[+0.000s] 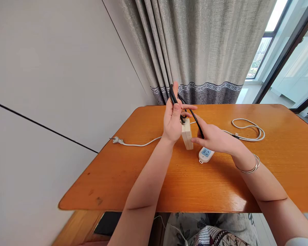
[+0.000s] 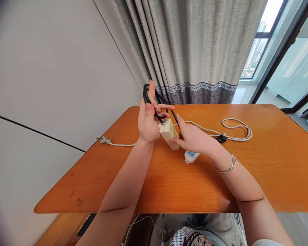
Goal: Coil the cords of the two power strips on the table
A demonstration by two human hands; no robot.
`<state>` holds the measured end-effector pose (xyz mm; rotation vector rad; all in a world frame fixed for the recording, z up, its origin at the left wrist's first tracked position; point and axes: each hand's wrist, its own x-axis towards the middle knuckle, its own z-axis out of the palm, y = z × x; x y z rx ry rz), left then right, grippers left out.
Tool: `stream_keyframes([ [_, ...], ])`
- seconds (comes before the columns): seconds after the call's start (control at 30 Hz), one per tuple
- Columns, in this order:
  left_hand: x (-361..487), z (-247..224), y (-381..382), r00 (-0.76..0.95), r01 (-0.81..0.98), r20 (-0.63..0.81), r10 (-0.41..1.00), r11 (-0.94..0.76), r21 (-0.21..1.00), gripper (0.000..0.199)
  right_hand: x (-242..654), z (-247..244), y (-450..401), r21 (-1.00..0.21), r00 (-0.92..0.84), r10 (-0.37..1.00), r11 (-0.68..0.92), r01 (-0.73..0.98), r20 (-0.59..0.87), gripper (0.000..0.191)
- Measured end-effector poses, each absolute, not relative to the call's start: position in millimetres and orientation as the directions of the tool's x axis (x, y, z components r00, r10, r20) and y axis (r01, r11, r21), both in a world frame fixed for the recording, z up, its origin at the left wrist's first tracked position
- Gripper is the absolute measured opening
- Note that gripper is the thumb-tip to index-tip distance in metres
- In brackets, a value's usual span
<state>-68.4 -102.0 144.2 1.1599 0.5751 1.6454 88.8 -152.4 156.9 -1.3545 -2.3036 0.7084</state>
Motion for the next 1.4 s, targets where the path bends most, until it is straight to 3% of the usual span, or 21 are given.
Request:
stream_keyframes([
  [0.1, -73, 152, -99, -0.102, -0.47, 0.375, 0.922, -0.377, 0.798, 0.024, 95, 159, -152, -0.517, -0.488, 0.873, 0.419, 0.747, 0.004, 0.079],
  [0.3, -82, 170, -98, -0.254, -0.512, 0.278, 0.927, -0.372, 0.774, 0.033, 101, 161, -153, -0.373, -0.452, 0.891, 0.432, 0.821, 0.038, 0.067],
  [0.57, -105, 175, -88, -0.433, -0.445, 0.377, 0.819, -0.558, 0.701, 0.034, 95, 160, -158, -0.231, -0.414, 0.91, 0.411, 0.882, 0.039, 0.062],
  [0.7, -106, 172, -84, -0.298, -0.521, 0.349, 0.888, -0.458, 0.72, 0.033, 91, 169, -168, -0.177, -0.341, 0.933, 0.358, 0.917, 0.119, 0.054],
  [0.87, -95, 174, -91, -0.116, -0.557, 0.236, 0.965, -0.26, 0.789, 0.039, 88, 178, -182, -0.187, -0.482, 0.829, 0.541, 0.82, 0.283, 0.041],
  [1.1, -85, 166, -94, -0.077, -0.513, 0.288, 0.955, -0.285, 0.81, 0.039, 85, 174, -187, -0.035, -0.562, 0.783, 0.59, 0.806, 0.268, 0.04],
  [1.27, -82, 159, -94, 0.003, -0.463, 0.301, 0.954, -0.265, 0.846, 0.036, 91, 176, -191, -0.069, -0.627, 0.633, 0.727, 0.683, 0.453, 0.045],
  [1.4, -74, 159, -103, 0.169, -0.43, 0.268, 0.948, -0.174, 0.886, 0.038, 95, 175, -187, -0.176, -0.566, 0.618, 0.745, 0.644, 0.546, 0.042],
])
